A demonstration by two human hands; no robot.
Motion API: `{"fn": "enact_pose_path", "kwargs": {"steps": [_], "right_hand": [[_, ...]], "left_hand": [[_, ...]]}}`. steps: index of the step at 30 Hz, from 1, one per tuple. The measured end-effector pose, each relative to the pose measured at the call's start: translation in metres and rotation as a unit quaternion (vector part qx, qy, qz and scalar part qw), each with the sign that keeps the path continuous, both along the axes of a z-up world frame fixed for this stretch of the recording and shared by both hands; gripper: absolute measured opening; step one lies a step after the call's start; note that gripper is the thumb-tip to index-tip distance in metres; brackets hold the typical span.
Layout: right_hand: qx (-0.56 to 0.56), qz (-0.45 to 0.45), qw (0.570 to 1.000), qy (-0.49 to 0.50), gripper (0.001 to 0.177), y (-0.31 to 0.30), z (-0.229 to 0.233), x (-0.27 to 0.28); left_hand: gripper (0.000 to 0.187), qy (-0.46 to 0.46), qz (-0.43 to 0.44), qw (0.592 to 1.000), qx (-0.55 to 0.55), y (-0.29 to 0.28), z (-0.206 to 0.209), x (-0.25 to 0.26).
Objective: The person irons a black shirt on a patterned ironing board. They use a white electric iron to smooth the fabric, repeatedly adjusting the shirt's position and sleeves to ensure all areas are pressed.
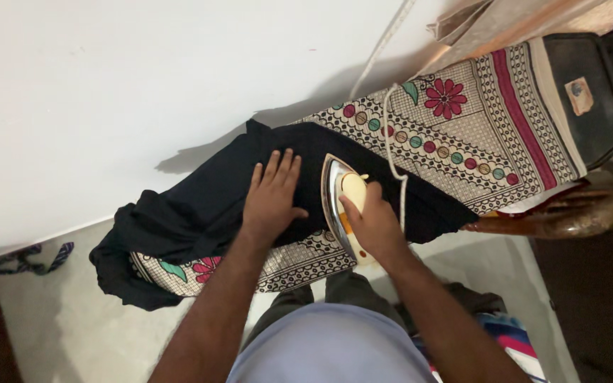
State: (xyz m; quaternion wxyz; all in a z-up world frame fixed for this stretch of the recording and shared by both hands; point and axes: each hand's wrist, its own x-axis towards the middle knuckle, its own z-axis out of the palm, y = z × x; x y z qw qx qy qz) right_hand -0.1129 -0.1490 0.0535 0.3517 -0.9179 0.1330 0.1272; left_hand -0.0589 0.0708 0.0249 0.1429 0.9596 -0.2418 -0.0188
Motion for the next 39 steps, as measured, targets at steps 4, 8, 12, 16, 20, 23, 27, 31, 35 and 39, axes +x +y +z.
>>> {"fn": "enact_pose_path", "kwargs": {"steps": [4,8,12,16,20,23,27,31,35,39], "right_hand": [[0.004,0.015,0.998,-0.064,0.052,0.004,-0.007,0.012],[0.002,0.029,0.998,-0.063,0.051,0.011,-0.006,0.045],[-0.017,0.03,0.999,-0.033,0.055,0.018,0.001,0.073],[-0.017,0.032,0.999,-0.024,0.057,0.017,0.001,0.082],[-0.01,0.047,0.997,-0.057,0.055,0.016,-0.004,0.084],[0.005,0.037,0.998,-0.044,0.054,0.014,-0.001,0.079],[0.004,0.028,0.999,-0.036,0.052,0.009,0.0,0.036],[0.008,0.003,0.998,0.065,0.052,0.005,0.006,0.005],[-0.031,0.01,0.998,0.063,0.053,-0.003,0.001,-0.023],[-0.09,0.035,0.995,-0.036,0.053,-0.009,-0.01,-0.031]], "left_hand": [[0.124,0.024,0.024,0.999,0.029,0.004,-0.007,-0.003],[0.126,0.012,0.03,0.998,0.046,0.004,-0.01,-0.006],[0.127,0.024,0.032,0.998,0.054,0.003,-0.011,-0.003],[0.127,0.027,0.031,0.998,0.055,0.003,-0.013,-0.002],[0.127,0.043,0.031,0.996,0.068,0.002,-0.011,-0.003],[0.128,0.052,0.032,0.995,0.073,0.002,-0.008,0.001],[0.127,0.047,0.033,0.995,0.075,0.003,-0.01,-0.001],[0.126,0.052,0.033,0.996,0.071,0.005,-0.01,0.0],[0.125,0.06,0.032,0.995,0.072,0.003,-0.007,0.002],[0.123,0.046,0.037,0.995,0.081,0.001,-0.003,-0.001]]}}
